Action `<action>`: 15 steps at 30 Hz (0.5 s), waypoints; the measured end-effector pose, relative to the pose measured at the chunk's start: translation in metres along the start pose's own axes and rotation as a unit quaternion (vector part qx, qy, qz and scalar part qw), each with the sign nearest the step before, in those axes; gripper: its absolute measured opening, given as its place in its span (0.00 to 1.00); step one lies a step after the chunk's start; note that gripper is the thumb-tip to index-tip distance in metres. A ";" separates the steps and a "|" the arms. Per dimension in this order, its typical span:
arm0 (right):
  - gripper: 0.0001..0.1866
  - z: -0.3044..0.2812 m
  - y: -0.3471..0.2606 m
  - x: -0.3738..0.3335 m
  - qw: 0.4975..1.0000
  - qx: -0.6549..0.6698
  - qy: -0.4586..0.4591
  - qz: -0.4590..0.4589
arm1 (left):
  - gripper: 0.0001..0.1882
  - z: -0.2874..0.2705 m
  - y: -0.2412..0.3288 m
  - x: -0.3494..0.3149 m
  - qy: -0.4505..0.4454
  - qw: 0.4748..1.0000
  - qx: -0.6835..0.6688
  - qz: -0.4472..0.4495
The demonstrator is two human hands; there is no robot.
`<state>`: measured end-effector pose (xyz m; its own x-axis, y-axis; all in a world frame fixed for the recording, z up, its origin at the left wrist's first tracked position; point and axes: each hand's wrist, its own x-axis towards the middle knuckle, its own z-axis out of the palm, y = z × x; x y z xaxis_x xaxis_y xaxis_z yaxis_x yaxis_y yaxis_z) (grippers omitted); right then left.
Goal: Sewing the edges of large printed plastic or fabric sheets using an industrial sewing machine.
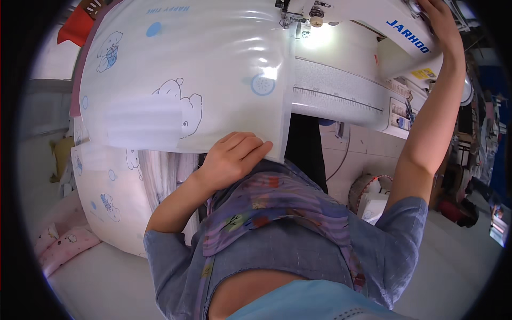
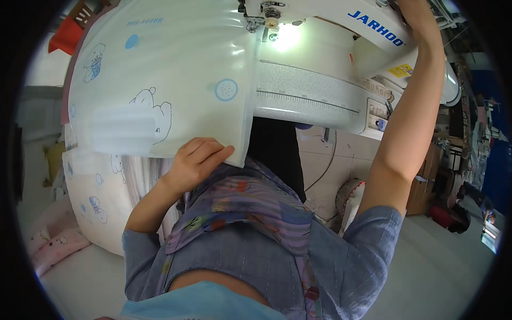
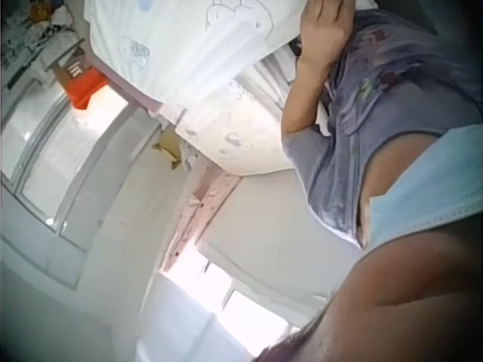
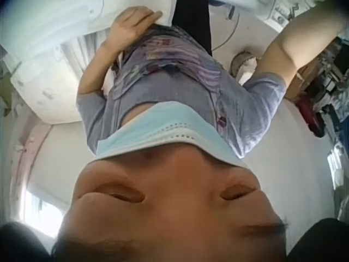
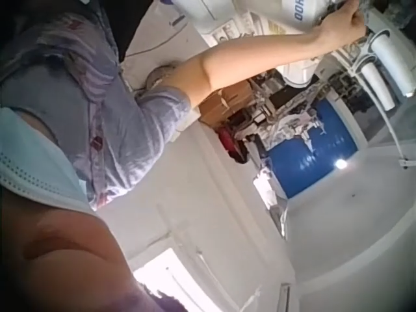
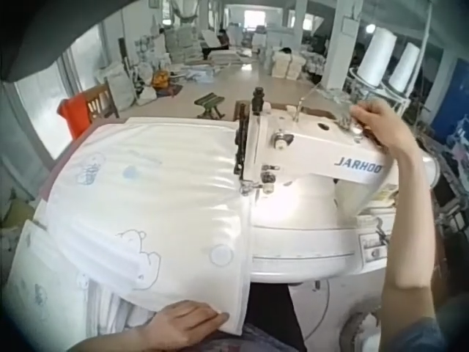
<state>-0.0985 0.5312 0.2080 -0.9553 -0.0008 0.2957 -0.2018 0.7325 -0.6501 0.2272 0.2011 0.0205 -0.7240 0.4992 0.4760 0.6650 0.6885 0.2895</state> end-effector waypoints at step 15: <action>0.21 0.183 0.022 -0.160 0.926 0.065 -0.244 -0.279 | 0.23 0.017 -0.002 0.001 -0.098 0.992 -0.074 -0.012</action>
<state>0.0105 0.4235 0.0182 -0.6717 -0.6855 0.2809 -0.6880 0.4366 -0.5798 0.2218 0.2092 0.0064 -0.7519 0.5864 0.3013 0.6565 0.6240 0.4238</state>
